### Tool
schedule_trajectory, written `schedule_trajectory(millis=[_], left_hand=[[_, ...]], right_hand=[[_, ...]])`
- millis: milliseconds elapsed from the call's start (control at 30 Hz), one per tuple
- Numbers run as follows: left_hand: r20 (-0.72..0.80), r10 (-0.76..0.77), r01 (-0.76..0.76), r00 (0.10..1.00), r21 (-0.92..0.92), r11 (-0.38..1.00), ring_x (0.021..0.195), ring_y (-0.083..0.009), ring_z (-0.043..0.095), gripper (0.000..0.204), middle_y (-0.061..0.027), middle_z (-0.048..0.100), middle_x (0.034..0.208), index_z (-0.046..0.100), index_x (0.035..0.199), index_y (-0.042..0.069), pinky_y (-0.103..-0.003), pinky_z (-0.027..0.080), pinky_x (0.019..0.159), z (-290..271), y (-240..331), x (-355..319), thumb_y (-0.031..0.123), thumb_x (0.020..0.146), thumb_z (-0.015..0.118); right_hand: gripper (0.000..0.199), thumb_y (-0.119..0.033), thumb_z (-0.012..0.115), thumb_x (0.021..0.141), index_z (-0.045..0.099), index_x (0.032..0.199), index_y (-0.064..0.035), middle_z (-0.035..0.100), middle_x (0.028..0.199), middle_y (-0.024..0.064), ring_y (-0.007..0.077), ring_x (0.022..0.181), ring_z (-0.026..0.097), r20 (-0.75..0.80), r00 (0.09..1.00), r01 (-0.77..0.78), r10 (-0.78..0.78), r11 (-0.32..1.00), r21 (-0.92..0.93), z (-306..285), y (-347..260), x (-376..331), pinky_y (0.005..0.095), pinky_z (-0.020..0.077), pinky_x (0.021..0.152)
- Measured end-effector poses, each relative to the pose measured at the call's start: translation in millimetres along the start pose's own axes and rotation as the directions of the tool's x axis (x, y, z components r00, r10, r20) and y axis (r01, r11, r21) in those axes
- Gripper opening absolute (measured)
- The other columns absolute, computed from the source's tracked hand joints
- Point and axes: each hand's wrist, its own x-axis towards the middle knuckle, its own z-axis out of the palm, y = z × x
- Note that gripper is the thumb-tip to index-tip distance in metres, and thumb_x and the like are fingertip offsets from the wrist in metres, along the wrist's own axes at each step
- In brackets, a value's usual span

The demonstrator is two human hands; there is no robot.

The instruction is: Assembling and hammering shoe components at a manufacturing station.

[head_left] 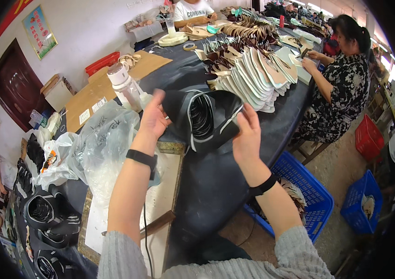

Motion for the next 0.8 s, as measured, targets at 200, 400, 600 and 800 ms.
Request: schedule_trajectory(millis=[200, 400, 600, 800], left_hand=[[0.160, 0.287, -0.316, 0.945, 0.681, 0.661, 0.092, -0.0147, 0.061, 0.036, -0.0063, 0.066, 0.105, 0.060, 0.117, 0.000, -0.029, 0.048, 0.083, 10, 28, 34, 0.001, 0.081, 0.063], [-0.225, 0.237, 0.124, 0.945, 0.918, 0.377, 0.071, -0.0113, 0.057, 0.035, -0.0019, 0.063, 0.083, 0.063, 0.109, 0.001, -0.026, 0.043, 0.061, -4, 3, 66, 0.012, 0.077, 0.070], [0.207, 0.691, -0.329, 0.692, 0.943, 0.047, 0.101, -0.0363, 0.062, 0.033, -0.0234, 0.065, 0.104, 0.058, 0.103, -0.002, -0.040, 0.049, 0.086, -13, -9, 109, 0.012, 0.073, 0.066], [0.424, 0.630, -0.338, 0.651, 0.905, -0.260, 0.137, -0.0474, 0.021, 0.076, -0.0314, 0.028, 0.144, 0.030, 0.141, 0.001, -0.050, 0.018, 0.114, -3, -30, 71, 0.024, 0.079, 0.068]], right_hand=[[0.071, -0.008, 0.069, 0.082, 0.033, 0.143, -0.0036, 0.034, 0.144, 0.0129, 0.0271, 0.132, 0.034, -0.094, 0.972, -0.236, 0.216, 0.895, -0.379, -11, 17, -58, 0.0374, 0.0319, 0.107], [0.058, -0.012, 0.068, 0.085, 0.044, 0.138, -0.0035, 0.033, 0.144, 0.0102, 0.0247, 0.133, 0.032, 0.057, 0.961, -0.204, 0.271, 0.832, -0.516, -32, 22, -54, 0.0354, 0.0287, 0.109], [0.049, -0.009, 0.062, 0.088, 0.048, 0.135, -0.0013, 0.032, 0.146, 0.0135, 0.0231, 0.130, 0.039, 0.216, 0.952, -0.094, 0.218, 0.878, -0.470, 6, 18, -67, 0.0359, 0.0350, 0.105], [0.037, -0.009, 0.046, 0.093, 0.054, 0.128, 0.0025, 0.055, 0.124, 0.0196, 0.0234, 0.119, 0.052, 0.552, 0.675, 0.682, -0.489, 0.699, -0.215, 66, -84, -133, 0.0355, 0.0421, 0.099]])
